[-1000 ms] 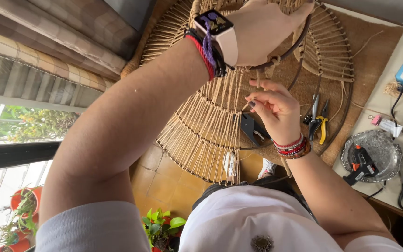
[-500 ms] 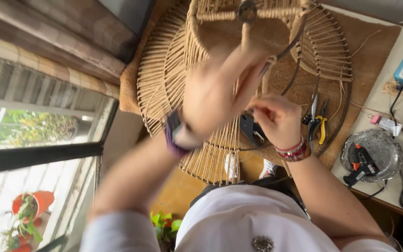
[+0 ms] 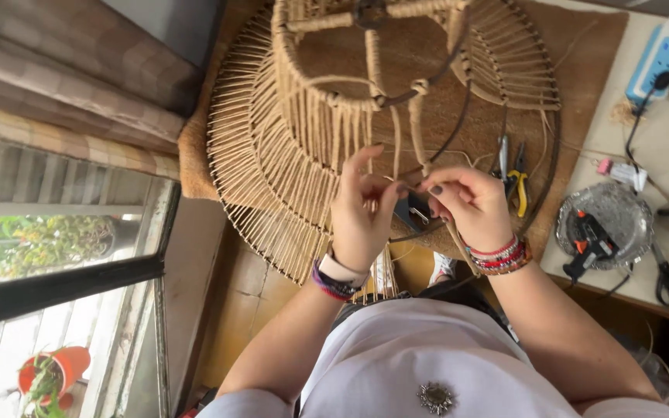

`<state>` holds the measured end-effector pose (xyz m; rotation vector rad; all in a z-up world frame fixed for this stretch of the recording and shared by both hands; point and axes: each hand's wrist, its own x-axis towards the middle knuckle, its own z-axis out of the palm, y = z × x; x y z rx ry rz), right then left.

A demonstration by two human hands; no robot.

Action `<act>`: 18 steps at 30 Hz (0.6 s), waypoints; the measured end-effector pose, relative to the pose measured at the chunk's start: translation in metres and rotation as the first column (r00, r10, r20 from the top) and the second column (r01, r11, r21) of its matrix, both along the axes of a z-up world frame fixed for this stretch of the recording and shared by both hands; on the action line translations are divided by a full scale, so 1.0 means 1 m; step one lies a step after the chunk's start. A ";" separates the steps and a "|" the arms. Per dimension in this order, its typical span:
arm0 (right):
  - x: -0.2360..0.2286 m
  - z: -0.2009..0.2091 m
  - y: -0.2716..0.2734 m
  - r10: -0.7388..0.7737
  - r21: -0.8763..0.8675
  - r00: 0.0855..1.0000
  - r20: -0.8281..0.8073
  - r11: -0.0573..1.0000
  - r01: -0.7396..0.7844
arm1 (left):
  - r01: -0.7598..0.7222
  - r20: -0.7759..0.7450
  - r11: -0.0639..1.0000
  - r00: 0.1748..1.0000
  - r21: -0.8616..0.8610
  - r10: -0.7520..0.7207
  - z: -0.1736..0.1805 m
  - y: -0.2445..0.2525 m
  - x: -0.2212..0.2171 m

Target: Repairing a wicker lampshade by trimming strands with pliers and securing them with hot glue

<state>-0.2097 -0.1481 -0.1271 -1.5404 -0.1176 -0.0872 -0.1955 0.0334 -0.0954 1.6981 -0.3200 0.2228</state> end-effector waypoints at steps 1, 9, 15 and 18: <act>-0.001 -0.004 -0.001 -0.012 -0.002 1.000 -0.005 1.000 0.012 | 0.012 -0.005 1.000 1.000 -0.002 -0.012 0.000 -0.002 -0.005; -0.005 -0.004 -0.014 -0.081 -0.304 0.958 0.276 0.938 0.167 | -0.011 0.137 0.888 0.989 0.460 -0.058 -0.023 -0.014 -0.009; -0.015 0.018 -0.008 -0.197 -0.338 0.960 0.201 0.906 0.257 | -0.069 0.208 0.838 0.977 0.542 -0.054 -0.021 -0.010 -0.004; -0.026 -0.031 -0.030 -0.319 -0.123 0.948 0.010 0.940 0.318 | -0.058 0.250 0.846 0.964 0.529 -0.090 -0.021 -0.011 -0.002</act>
